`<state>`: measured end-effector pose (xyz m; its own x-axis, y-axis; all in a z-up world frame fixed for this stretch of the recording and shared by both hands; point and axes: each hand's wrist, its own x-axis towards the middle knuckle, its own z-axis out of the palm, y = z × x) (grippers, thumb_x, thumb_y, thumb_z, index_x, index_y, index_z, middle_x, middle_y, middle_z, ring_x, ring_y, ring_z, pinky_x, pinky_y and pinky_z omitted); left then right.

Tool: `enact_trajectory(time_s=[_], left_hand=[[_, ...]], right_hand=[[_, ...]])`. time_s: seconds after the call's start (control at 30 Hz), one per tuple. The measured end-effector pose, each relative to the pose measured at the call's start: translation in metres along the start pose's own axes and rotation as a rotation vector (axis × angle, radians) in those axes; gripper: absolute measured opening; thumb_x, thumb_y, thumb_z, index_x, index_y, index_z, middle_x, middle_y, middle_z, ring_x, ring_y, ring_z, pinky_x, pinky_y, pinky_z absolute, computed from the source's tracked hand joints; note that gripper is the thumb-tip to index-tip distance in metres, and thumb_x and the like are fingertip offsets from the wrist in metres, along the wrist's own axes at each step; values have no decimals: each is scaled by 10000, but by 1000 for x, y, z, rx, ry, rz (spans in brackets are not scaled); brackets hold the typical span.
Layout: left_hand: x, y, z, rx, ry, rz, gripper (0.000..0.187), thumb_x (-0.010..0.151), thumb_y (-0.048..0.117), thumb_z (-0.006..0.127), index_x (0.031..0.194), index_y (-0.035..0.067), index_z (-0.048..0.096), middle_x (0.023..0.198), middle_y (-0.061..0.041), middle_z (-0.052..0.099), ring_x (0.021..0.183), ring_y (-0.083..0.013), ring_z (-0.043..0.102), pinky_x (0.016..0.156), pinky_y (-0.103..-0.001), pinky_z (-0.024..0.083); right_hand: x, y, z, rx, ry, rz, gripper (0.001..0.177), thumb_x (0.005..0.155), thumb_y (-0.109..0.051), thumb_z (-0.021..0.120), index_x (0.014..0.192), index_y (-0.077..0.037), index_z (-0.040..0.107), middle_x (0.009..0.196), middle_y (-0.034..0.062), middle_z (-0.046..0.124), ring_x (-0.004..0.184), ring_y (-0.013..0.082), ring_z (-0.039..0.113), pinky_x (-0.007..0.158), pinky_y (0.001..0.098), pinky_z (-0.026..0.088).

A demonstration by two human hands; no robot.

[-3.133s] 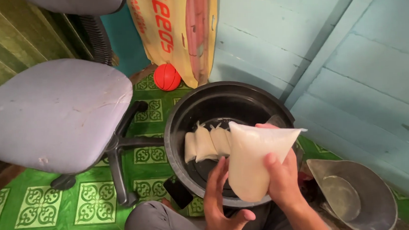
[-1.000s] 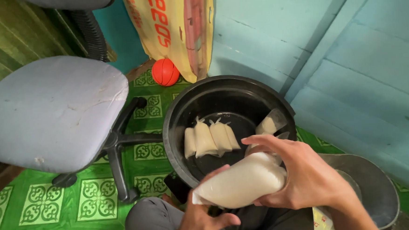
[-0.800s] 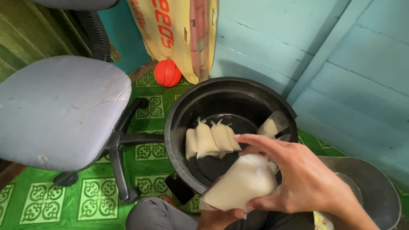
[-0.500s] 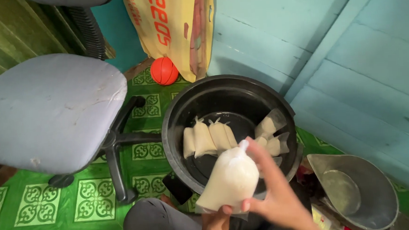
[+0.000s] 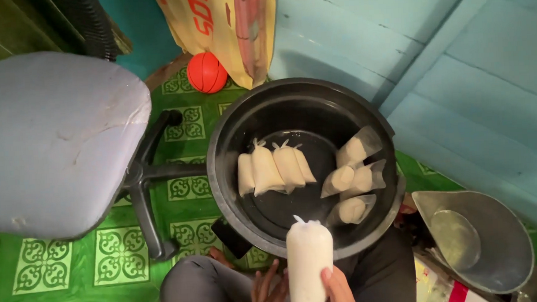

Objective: Tying plastic bags filled with white powder and placing them into a large black bucket for storage or transport.

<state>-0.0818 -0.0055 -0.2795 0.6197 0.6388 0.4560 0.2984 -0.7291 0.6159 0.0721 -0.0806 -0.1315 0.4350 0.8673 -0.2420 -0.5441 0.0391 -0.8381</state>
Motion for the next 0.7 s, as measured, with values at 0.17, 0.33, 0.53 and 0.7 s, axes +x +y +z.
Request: enact_trajectory(time_s=[0.17, 0.33, 0.53, 0.7], left_hand=[[60, 39, -96, 152, -110, -22, 473, 904, 222, 542, 1377, 209, 542, 1521, -90, 428, 1404, -254, 402, 1105, -685, 178], [65, -11, -141, 432, 0, -362, 470, 747, 513, 640, 1162, 294, 682, 1482, 15, 476, 1377, -232, 429, 1138, -676, 234], [29, -83, -132, 680, 117, -447, 593, 671, 501, 646, 1207, 246, 665, 1440, -76, 540, 1244, -287, 567, 1033, -511, 426], [26, -111, -108, 632, 255, -358, 433, 673, 424, 649, 1019, 173, 719, 1250, -48, 630, 1094, -266, 589, 1013, -457, 446]], right_hand=[[41, -33, 0, -232, 248, 96, 494, 853, -220, 567, 1200, 127, 620, 990, 230, 707, 813, 246, 593, 760, 329, 477], [98, -101, 21, -678, 317, 108, 486, 883, -327, 525, 1147, 69, 624, 966, 168, 701, 804, 209, 614, 747, 316, 512], [162, -127, 46, -1013, 315, 136, 565, 812, -406, 610, 1173, 29, 618, 983, 133, 715, 811, 195, 649, 755, 299, 531], [214, -104, 57, -1088, 296, 197, 619, 801, -475, 621, 1179, 14, 598, 968, 144, 711, 786, 227, 678, 733, 315, 545]])
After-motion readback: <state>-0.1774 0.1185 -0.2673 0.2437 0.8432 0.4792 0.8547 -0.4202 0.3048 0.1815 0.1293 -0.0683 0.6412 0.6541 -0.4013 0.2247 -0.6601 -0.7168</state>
